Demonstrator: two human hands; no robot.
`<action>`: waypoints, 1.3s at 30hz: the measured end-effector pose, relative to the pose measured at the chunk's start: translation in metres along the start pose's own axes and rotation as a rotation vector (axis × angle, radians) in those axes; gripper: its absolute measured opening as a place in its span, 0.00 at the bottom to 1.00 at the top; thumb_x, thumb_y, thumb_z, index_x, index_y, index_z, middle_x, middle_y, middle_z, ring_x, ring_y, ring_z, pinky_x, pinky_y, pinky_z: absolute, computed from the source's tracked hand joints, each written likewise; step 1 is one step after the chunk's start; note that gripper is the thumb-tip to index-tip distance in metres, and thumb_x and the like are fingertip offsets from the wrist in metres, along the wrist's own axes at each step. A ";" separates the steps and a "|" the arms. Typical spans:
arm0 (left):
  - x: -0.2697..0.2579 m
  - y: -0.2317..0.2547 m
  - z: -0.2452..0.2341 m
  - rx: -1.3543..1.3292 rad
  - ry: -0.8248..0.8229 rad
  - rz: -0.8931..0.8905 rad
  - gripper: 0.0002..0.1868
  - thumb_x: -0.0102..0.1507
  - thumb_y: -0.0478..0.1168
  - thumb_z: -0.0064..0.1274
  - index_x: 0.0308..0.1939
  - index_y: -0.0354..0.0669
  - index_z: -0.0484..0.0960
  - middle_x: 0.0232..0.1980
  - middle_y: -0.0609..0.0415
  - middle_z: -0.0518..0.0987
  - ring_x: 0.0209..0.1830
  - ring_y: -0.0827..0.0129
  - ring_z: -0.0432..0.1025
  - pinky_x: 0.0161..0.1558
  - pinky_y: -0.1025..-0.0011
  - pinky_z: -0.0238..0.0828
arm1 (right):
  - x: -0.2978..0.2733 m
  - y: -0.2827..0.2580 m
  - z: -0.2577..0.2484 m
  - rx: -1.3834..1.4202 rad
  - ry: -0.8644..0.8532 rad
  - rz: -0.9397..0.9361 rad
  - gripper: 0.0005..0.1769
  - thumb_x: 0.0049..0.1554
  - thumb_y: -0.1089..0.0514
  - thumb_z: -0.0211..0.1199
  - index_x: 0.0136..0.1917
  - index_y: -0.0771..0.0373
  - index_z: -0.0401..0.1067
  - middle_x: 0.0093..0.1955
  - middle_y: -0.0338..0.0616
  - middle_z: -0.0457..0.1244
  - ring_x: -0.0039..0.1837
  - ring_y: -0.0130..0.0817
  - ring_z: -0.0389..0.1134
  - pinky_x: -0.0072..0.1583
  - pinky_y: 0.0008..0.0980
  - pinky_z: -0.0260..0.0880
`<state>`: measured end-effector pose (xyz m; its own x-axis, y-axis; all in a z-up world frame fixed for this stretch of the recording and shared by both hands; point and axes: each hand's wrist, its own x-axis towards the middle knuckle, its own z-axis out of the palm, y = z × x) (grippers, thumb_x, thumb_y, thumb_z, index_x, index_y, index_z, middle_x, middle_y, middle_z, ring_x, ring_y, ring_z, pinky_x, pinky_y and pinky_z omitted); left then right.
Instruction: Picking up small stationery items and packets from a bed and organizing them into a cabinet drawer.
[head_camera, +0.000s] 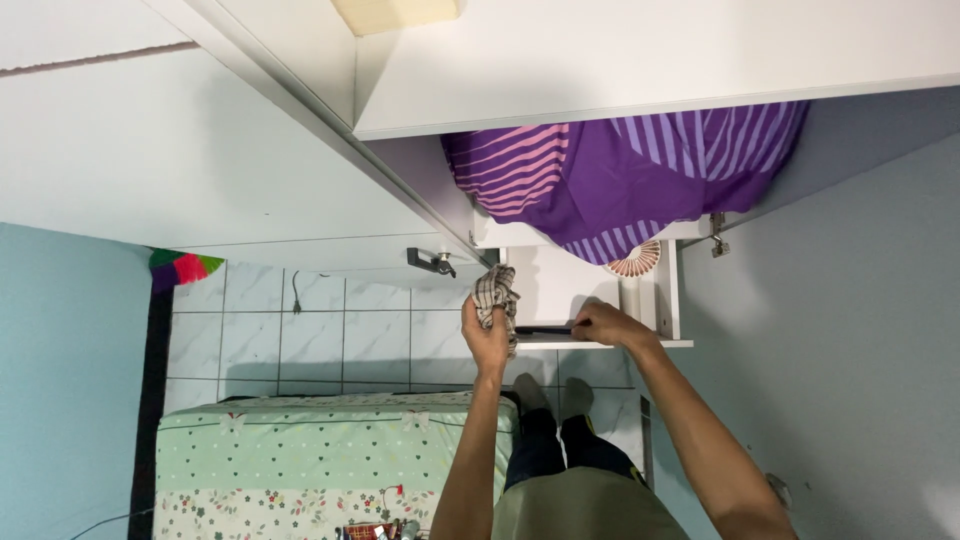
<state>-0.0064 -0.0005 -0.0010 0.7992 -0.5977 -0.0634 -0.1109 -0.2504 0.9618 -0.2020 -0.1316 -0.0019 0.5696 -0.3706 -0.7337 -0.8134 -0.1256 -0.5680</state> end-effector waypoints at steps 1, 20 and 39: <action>0.000 -0.002 0.000 0.001 0.003 0.000 0.25 0.59 0.31 0.55 0.61 0.45 0.78 0.54 0.48 0.77 0.59 0.56 0.73 0.63 0.54 0.64 | -0.006 -0.002 -0.006 -0.001 -0.002 -0.002 0.28 0.60 0.41 0.61 0.64 0.62 0.76 0.63 0.59 0.68 0.66 0.54 0.69 0.63 0.49 0.72; 0.003 0.005 -0.022 -0.091 0.087 -0.081 0.24 0.62 0.30 0.51 0.63 0.47 0.78 0.55 0.47 0.80 0.58 0.59 0.73 0.60 0.51 0.66 | 0.064 -0.047 0.039 0.135 0.177 -0.246 0.15 0.60 0.56 0.61 0.54 0.67 0.79 0.49 0.60 0.71 0.54 0.53 0.74 0.56 0.47 0.74; 0.002 -0.013 -0.016 -0.081 0.049 -0.110 0.25 0.62 0.30 0.52 0.64 0.49 0.78 0.55 0.47 0.80 0.57 0.60 0.74 0.59 0.52 0.68 | 0.126 -0.030 0.076 0.547 0.265 -0.041 0.21 0.59 0.53 0.63 0.63 0.64 0.74 0.48 0.51 0.70 0.47 0.36 0.73 0.46 0.33 0.76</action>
<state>0.0063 0.0142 -0.0091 0.8321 -0.5316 -0.1580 0.0252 -0.2483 0.9684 -0.0968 -0.1049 -0.1052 0.4935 -0.6008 -0.6289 -0.5726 0.3198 -0.7549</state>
